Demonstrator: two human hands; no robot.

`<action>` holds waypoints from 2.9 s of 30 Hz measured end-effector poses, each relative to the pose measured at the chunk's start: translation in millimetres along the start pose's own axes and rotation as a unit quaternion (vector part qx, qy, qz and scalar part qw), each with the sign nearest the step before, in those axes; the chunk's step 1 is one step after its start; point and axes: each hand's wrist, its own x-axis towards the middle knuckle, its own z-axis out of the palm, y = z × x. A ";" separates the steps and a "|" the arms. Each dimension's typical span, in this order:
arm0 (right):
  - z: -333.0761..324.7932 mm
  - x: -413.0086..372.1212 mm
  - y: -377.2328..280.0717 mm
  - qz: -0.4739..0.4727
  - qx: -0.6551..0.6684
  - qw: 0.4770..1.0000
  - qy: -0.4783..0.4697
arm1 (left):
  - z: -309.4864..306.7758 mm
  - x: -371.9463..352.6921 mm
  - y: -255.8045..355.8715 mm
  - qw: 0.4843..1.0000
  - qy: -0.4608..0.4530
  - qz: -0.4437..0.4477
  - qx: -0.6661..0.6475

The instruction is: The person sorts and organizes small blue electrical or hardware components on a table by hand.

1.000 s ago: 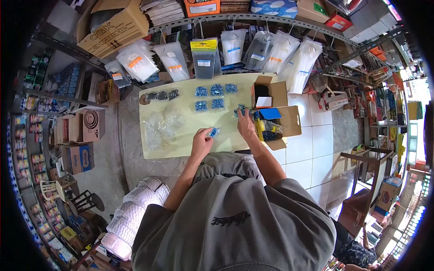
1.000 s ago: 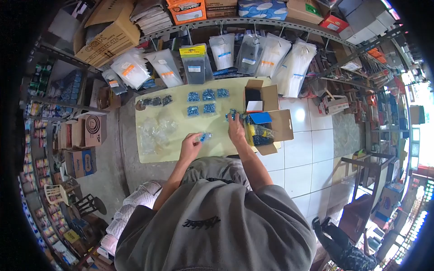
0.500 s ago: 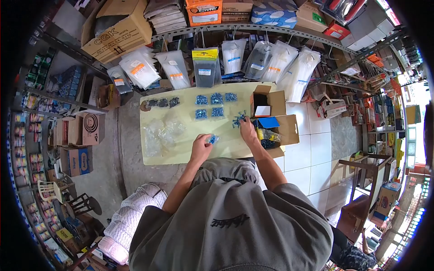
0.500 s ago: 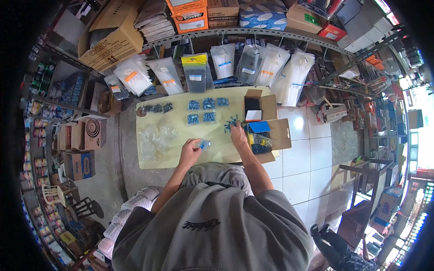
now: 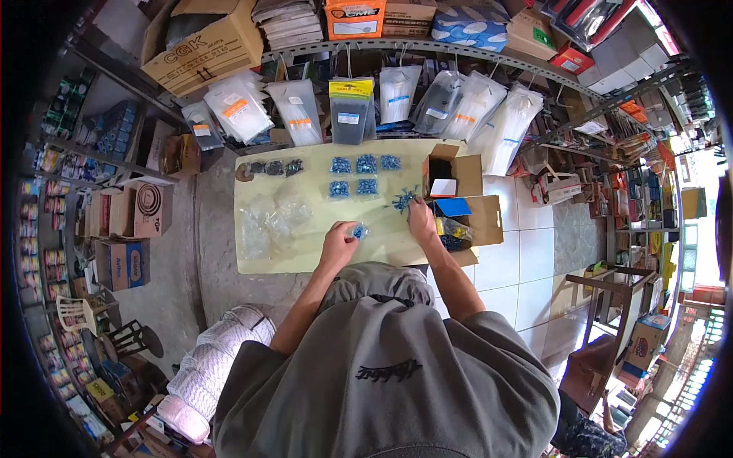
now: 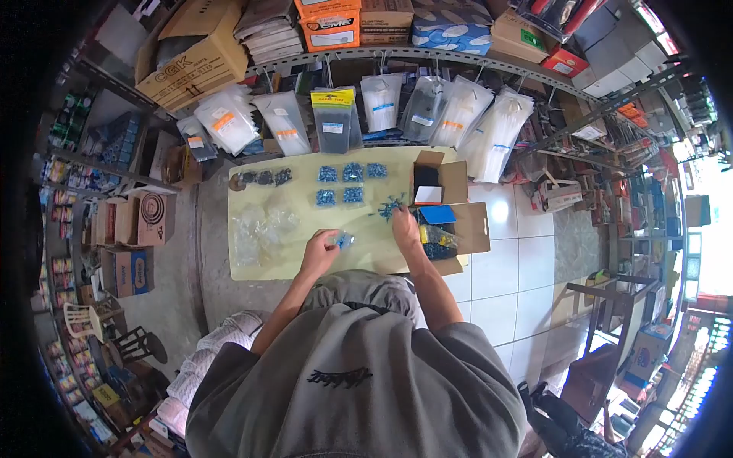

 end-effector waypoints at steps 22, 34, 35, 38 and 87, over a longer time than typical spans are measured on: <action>-21.7 -46.3 -115.7 0.112 0.630 0.750 -0.171 | 5.3 -3.9 -4.2 0.999 0.035 -0.004 0.013; -16.9 -37.3 -108.2 0.061 0.492 0.848 -0.188 | 7.9 -2.6 -11.3 0.998 0.040 0.039 0.036; -17.5 -36.5 -107.7 0.055 0.486 0.849 -0.200 | 8.9 -2.5 -14.2 0.998 0.041 0.039 0.035; -21.1 -35.2 -107.2 0.048 0.467 0.856 -0.216 | 6.5 -4.3 -8.1 0.999 0.031 0.027 0.031; 33.8 35.2 -51.5 -0.056 -0.030 0.997 -0.043 | 3.8 -11.5 -5.7 0.998 0.035 0.040 -0.016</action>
